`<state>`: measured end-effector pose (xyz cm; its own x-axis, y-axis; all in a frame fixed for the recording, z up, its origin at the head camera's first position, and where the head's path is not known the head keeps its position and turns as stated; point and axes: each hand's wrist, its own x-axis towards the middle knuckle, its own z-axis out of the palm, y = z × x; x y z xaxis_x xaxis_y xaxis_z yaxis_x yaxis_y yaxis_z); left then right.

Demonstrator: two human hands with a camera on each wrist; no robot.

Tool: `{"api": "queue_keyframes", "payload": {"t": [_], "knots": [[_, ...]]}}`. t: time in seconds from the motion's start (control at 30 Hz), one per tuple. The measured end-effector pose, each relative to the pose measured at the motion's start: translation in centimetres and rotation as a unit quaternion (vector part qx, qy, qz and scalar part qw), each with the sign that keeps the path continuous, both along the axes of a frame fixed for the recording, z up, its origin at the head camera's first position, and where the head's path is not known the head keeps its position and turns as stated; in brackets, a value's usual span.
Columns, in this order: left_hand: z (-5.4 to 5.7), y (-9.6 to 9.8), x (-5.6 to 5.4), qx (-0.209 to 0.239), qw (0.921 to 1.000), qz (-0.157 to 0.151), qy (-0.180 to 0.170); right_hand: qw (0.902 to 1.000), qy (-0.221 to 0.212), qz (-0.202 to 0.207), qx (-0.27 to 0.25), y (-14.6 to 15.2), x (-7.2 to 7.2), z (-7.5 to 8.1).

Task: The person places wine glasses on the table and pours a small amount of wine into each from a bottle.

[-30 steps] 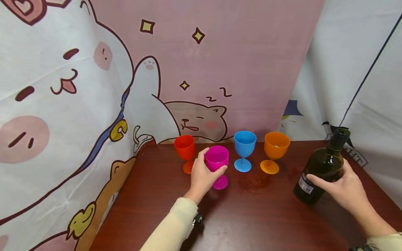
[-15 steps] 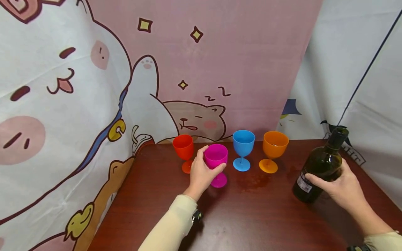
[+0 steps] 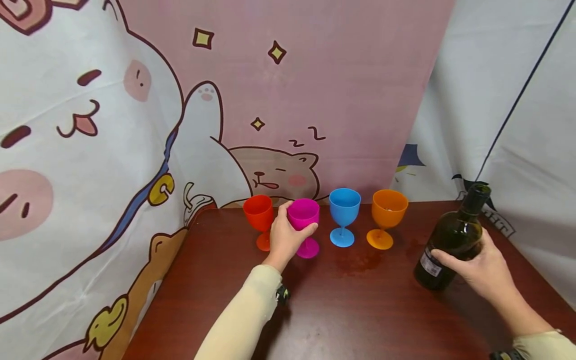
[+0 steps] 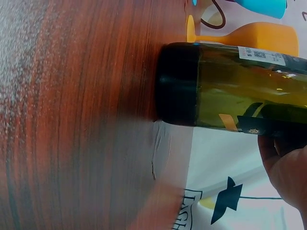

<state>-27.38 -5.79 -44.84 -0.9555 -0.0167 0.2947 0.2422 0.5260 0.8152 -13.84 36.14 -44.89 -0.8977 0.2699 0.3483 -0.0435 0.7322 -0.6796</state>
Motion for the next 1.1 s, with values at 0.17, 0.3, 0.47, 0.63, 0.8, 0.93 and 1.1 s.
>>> {"api": "queue_keyframes", "payload": {"t": [0.17,0.3,0.47,0.63,0.8,0.93,1.1], "knots": [[0.0,0.1,-0.9,-0.01,0.9999,0.009,-0.003,1.0,0.002,0.0,0.0,0.0,0.0,0.0],[0.1,0.2,-1.4,-0.014,0.9998,0.01,-0.002,0.9999,0.01,0.002,-0.008,0.0,0.1,-0.1],[0.1,0.4,-1.7,-0.015,0.9998,0.012,-0.002,0.9999,0.012,0.001,-0.009,0.1,0.1,-0.2],[0.0,0.5,-1.9,-0.016,0.9997,0.018,-0.002,0.9998,0.019,0.002,-0.011,0.1,0.0,-0.1],[0.0,0.3,-1.9,-0.02,0.9996,0.017,-0.004,0.9999,0.015,-0.001,-0.006,0.0,0.0,-0.1],[0.1,0.3,-1.8,-0.025,0.9995,0.018,-0.004,0.9999,0.013,0.0,-0.006,0.0,0.0,0.0],[0.0,0.3,-1.6,-0.03,0.9994,0.018,0.0,0.9999,0.011,-0.003,-0.003,-0.1,0.0,0.1]]}}
